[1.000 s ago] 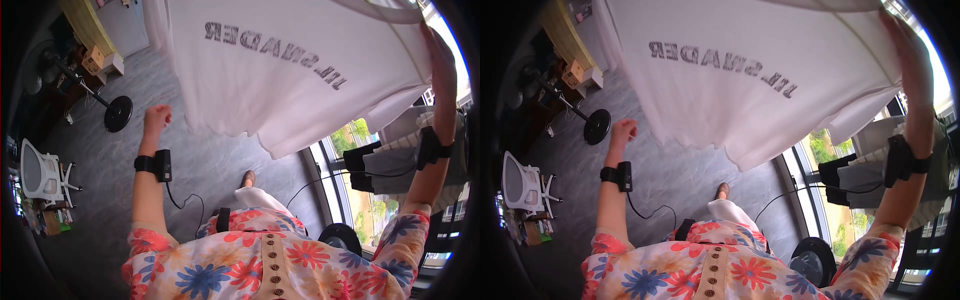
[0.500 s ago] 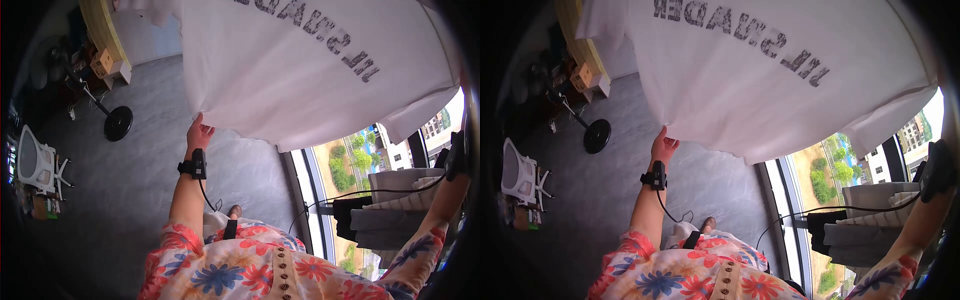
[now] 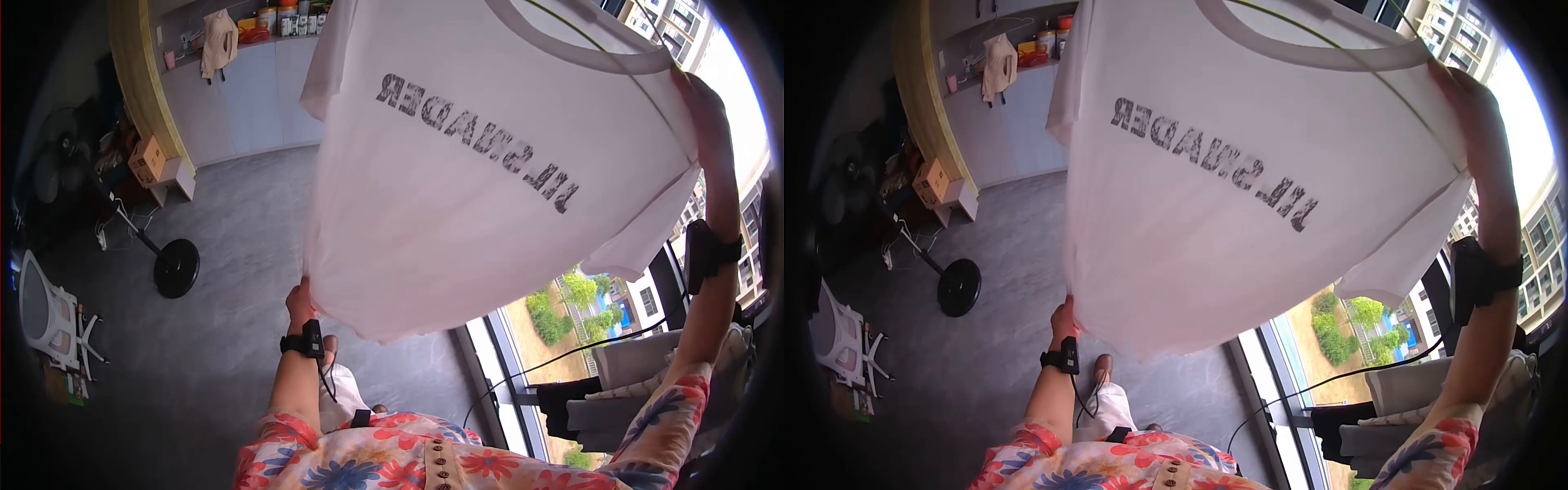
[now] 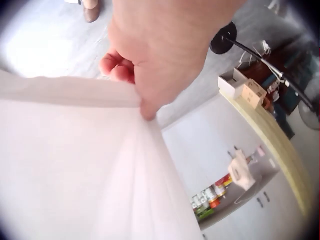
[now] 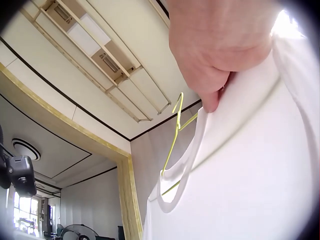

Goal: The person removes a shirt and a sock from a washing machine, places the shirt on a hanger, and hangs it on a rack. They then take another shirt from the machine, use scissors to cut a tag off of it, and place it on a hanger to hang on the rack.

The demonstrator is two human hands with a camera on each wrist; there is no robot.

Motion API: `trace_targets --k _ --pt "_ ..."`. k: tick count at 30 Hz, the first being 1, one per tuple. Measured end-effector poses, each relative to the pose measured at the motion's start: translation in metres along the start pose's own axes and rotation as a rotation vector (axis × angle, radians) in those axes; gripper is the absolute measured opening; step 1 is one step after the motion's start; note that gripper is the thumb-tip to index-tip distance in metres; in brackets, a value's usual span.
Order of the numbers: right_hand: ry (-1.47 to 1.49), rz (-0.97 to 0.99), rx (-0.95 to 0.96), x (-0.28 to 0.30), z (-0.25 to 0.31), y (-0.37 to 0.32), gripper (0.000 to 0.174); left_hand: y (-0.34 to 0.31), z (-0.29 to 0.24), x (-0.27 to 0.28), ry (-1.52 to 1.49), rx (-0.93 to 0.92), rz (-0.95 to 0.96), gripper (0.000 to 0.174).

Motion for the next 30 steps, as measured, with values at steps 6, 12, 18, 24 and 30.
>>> trace_targets --k 6,12,18,24,30 --pt "-0.044 -0.018 -0.076 -0.029 -0.012 0.014 0.036 0.022 -0.028 -0.034 0.518 0.219 0.263 0.029" --pt "0.078 -0.074 -0.122 -0.028 -0.03 0.001 0.028 0.045 -0.101 -0.102 0.893 -0.215 0.492 0.056" --pt "0.252 -0.079 -0.119 -0.039 -0.06 -0.013 0.02 0.033 -0.178 -0.258 0.277 -0.271 0.94 0.045" --pt "0.272 -0.202 -0.238 -0.045 -0.103 -0.034 0.018 0.071 -0.162 -0.277 0.394 -0.152 0.957 0.023" --pt "0.101 -0.298 -0.271 -0.042 -0.095 -0.052 0.022 0.106 -0.161 -0.272 0.297 0.009 1.137 0.021"
Point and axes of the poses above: each hand's wrist, its own y-axis towards the middle knuckle, its own x-axis out of the back of the hand, z = x × y, the point moved 4 cm from there along y, towards the middle knuckle, and after that the axes turned 1 degree about -x, right-handed, at the moved point
